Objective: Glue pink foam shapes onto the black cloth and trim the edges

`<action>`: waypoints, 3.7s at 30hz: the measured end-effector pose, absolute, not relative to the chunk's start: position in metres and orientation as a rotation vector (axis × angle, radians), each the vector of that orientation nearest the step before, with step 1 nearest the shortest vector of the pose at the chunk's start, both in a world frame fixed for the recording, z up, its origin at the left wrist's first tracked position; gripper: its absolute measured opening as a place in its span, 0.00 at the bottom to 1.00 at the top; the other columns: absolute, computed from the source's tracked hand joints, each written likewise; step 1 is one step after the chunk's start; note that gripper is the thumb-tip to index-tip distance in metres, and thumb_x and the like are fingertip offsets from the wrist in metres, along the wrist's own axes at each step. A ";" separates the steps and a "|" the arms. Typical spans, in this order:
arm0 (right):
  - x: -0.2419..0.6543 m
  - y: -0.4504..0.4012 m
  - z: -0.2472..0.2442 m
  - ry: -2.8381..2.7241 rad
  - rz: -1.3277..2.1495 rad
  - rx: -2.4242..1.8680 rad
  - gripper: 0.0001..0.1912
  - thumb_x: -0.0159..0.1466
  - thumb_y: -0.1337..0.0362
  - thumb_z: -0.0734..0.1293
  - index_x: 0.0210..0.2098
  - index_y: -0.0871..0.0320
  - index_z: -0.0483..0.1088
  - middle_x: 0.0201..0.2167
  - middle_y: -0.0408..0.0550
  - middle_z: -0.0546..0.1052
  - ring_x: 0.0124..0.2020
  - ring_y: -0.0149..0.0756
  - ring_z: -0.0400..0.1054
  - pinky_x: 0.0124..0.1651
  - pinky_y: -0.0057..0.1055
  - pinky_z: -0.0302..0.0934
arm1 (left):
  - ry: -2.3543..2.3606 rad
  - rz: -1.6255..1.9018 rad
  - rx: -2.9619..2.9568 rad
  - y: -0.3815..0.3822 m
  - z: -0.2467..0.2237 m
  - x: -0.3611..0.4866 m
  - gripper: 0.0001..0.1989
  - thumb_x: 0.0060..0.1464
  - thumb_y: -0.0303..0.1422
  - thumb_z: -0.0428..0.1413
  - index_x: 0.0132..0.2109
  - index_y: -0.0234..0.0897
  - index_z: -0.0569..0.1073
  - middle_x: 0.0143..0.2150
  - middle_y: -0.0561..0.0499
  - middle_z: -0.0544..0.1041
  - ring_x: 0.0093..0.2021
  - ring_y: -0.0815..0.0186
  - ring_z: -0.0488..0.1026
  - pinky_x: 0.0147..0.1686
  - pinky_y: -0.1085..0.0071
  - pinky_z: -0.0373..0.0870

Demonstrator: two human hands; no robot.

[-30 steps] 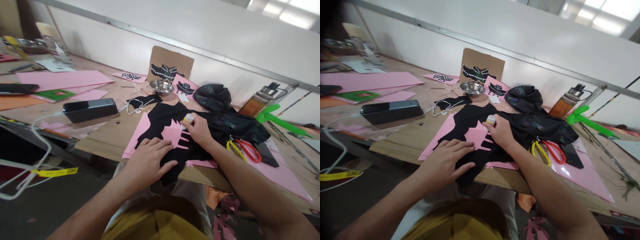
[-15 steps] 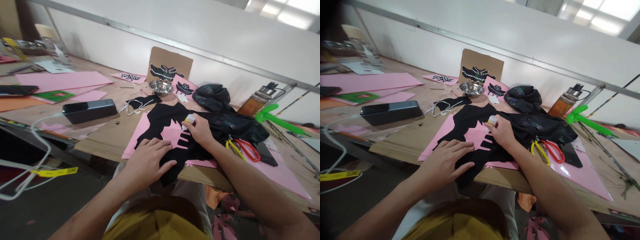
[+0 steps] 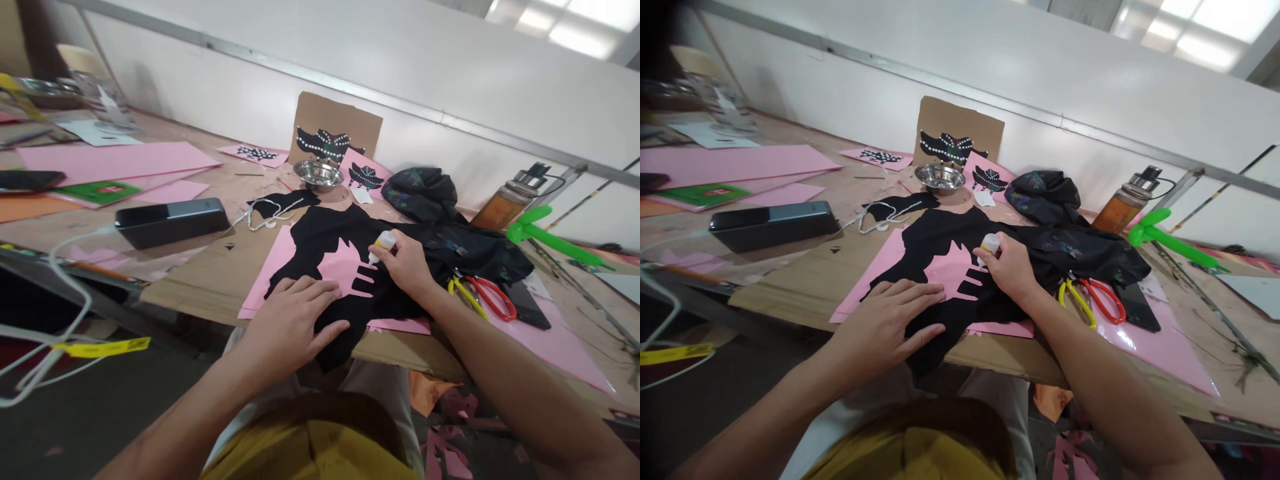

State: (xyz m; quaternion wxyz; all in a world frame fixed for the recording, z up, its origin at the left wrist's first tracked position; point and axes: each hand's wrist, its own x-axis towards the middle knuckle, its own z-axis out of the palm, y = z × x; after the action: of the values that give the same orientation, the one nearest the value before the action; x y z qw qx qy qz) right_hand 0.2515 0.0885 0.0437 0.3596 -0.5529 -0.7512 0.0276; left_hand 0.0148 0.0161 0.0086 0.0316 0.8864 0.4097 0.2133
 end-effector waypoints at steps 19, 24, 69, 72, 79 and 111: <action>0.259 0.083 0.045 -1.918 0.080 -1.448 0.18 0.61 0.53 0.67 0.24 0.54 0.57 0.21 0.40 0.65 0.24 0.32 0.57 0.30 0.30 0.49 | 1.262 0.656 2.746 0.018 0.007 0.014 0.22 0.63 0.48 0.49 0.57 0.42 0.72 0.59 0.48 0.75 0.55 0.54 0.70 0.51 0.55 0.62; 0.256 0.085 0.044 -1.924 0.073 -1.439 0.18 0.61 0.54 0.67 0.24 0.54 0.57 0.21 0.40 0.66 0.24 0.33 0.57 0.30 0.30 0.49 | 1.260 0.665 2.747 0.019 0.007 0.014 0.22 0.63 0.48 0.49 0.57 0.42 0.72 0.58 0.47 0.75 0.54 0.53 0.71 0.51 0.54 0.63; 0.257 0.080 0.046 -1.904 0.069 -1.463 0.18 0.60 0.53 0.67 0.23 0.54 0.56 0.21 0.39 0.64 0.24 0.31 0.56 0.29 0.30 0.48 | 1.270 0.645 2.756 0.018 0.007 0.014 0.23 0.64 0.48 0.47 0.57 0.41 0.71 0.59 0.49 0.75 0.54 0.53 0.70 0.50 0.54 0.62; 0.258 0.080 0.046 -1.906 0.062 -1.469 0.18 0.60 0.53 0.67 0.23 0.54 0.56 0.20 0.39 0.64 0.23 0.31 0.56 0.29 0.30 0.48 | 1.268 0.655 2.755 0.018 0.008 0.014 0.23 0.64 0.48 0.47 0.57 0.41 0.72 0.59 0.49 0.75 0.54 0.53 0.70 0.50 0.54 0.62; 0.261 0.080 0.045 -1.896 0.056 -1.479 0.18 0.60 0.53 0.67 0.24 0.54 0.57 0.21 0.39 0.65 0.23 0.32 0.58 0.30 0.30 0.49 | 1.268 0.652 2.756 0.017 0.008 0.014 0.23 0.64 0.48 0.47 0.57 0.40 0.72 0.59 0.49 0.75 0.55 0.53 0.70 0.50 0.53 0.62; 0.263 0.081 0.045 -1.879 0.058 -1.487 0.18 0.60 0.52 0.67 0.24 0.54 0.58 0.21 0.40 0.66 0.24 0.32 0.59 0.30 0.30 0.49 | 1.269 0.653 2.754 0.018 0.008 0.014 0.23 0.64 0.48 0.47 0.57 0.40 0.72 0.59 0.48 0.75 0.54 0.53 0.70 0.49 0.55 0.62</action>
State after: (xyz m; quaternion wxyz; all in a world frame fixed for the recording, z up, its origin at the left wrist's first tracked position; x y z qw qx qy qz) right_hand 0.2631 0.0807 0.0447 0.3638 -0.5780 -0.7301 0.0224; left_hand 0.0140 0.0175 0.0082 0.0201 0.8878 0.4089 0.2104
